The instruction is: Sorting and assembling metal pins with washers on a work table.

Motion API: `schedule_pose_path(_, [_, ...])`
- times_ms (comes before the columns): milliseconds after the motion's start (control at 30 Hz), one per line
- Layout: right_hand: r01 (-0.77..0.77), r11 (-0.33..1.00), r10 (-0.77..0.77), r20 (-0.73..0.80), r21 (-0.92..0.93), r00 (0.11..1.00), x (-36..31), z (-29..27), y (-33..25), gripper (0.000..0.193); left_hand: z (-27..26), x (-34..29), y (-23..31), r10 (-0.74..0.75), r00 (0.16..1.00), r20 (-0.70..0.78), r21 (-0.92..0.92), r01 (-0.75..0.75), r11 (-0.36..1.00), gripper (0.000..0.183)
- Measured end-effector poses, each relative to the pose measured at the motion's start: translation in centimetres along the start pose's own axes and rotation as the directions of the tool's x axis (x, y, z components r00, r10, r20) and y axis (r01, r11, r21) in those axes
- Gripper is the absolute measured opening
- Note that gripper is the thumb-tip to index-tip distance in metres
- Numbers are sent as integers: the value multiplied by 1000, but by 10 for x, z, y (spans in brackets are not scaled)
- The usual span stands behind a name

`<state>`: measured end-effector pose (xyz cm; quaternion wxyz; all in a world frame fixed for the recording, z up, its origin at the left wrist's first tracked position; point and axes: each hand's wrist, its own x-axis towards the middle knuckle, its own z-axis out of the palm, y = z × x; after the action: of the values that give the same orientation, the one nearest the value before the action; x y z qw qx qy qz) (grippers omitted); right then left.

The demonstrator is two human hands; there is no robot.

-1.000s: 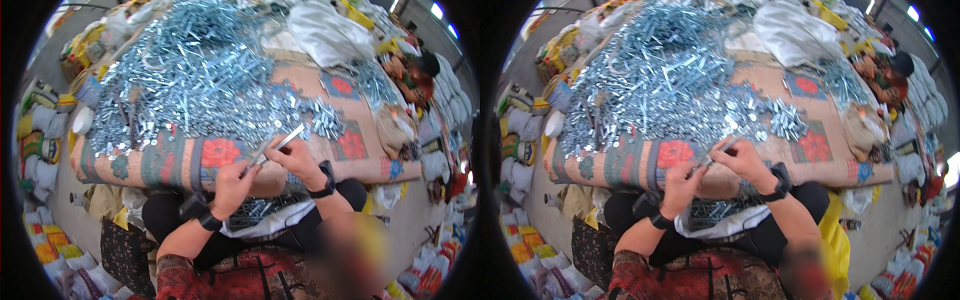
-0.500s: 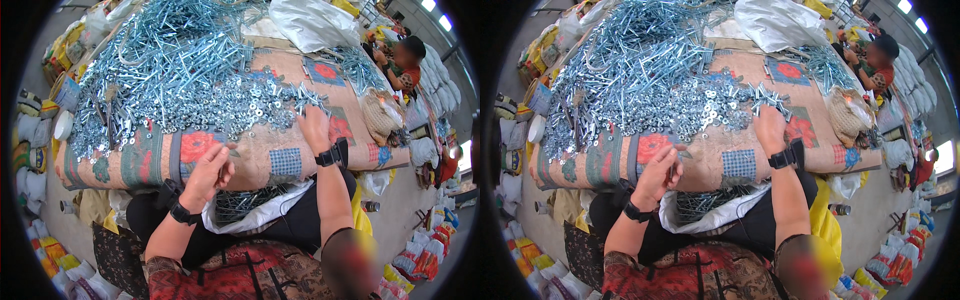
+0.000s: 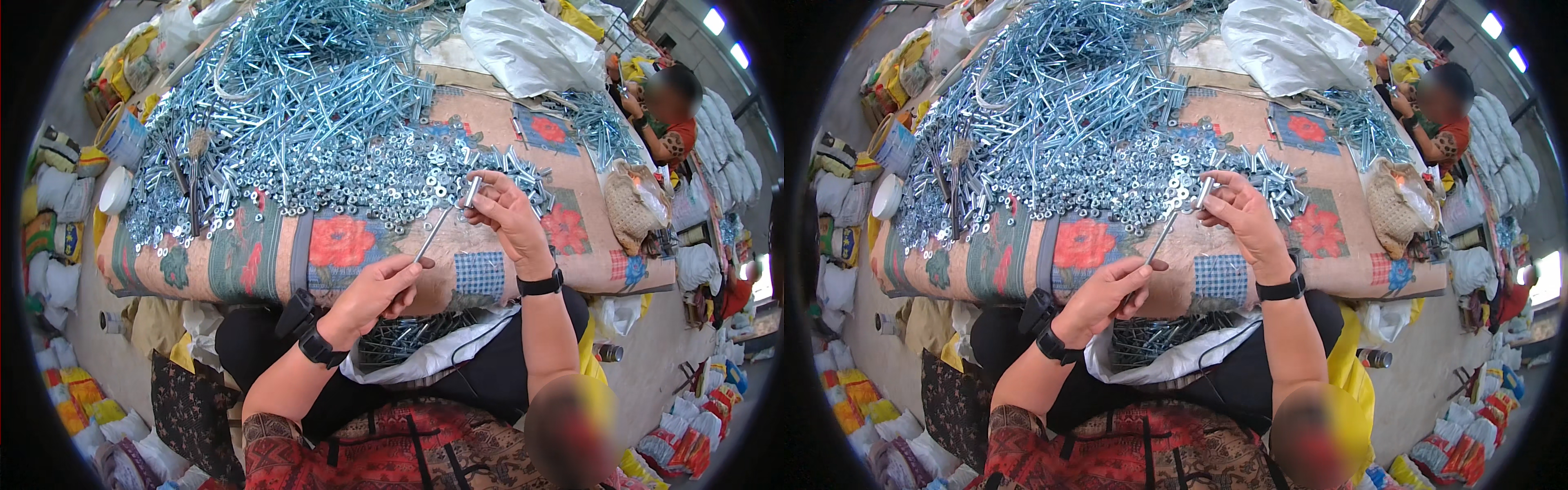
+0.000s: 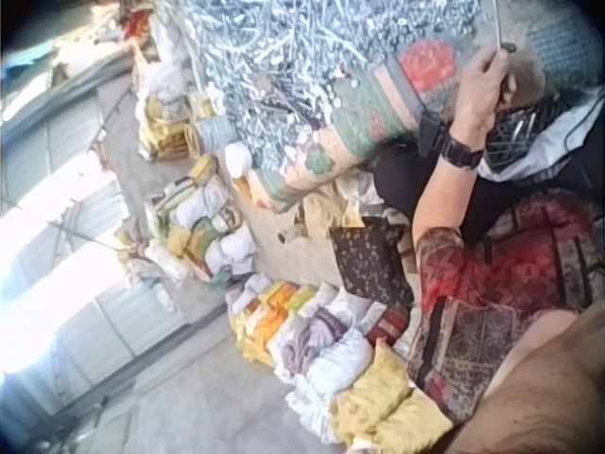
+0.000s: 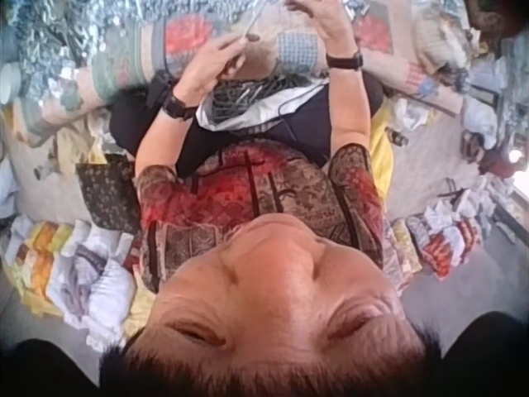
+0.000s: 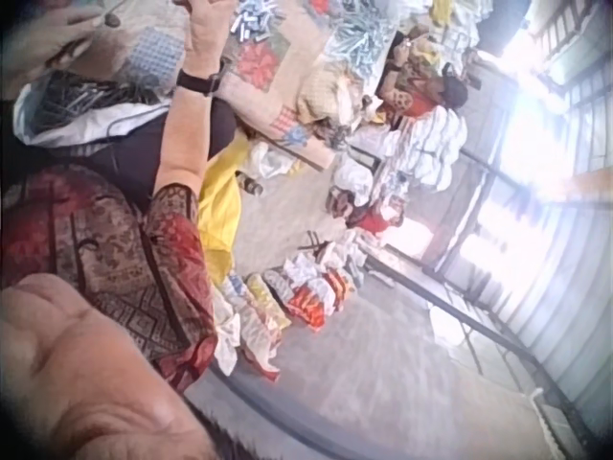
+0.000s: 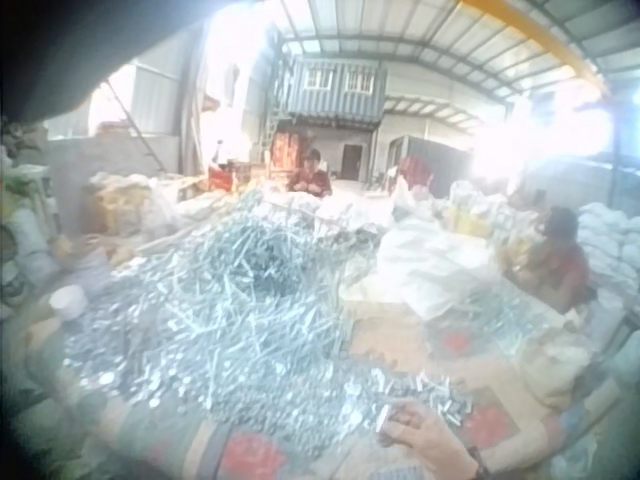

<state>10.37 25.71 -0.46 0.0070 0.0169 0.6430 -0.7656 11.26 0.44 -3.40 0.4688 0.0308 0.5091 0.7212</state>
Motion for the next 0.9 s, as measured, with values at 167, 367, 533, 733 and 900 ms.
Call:
schedule_pose_path(167, [-38, 998, 39, -8, 57, 999, -3, 15, 3, 27, 1, -1, -1, 28, 1000, 13, 64, -29, 998, 34])
schedule_pose_path(367, [-62, 980, 77, 73, -188, 994, -13, 28, 3, 19, 6, 2, -2, 112, 990, -86, -58, -117, 991, 32])
schedule_pose_path(533, [-60, 939, 136, 206, -338, 969, -27, 66, 30, 24, 9, 0, 4, 213, 944, -251, -123, -249, 961, 25])
schedule_pose_path(733, [101, 553, -360, -128, -827, 924, 0, -5, 19, 12, -19, -2, 2, 300, 914, -273, -191, -357, 914, 16])
schedule_pose_path(900, [232, 310, -405, 92, -922, 909, 3, -7, 46, 13, -24, -2, 4, 296, 898, -326, -268, -388, 882, 14])
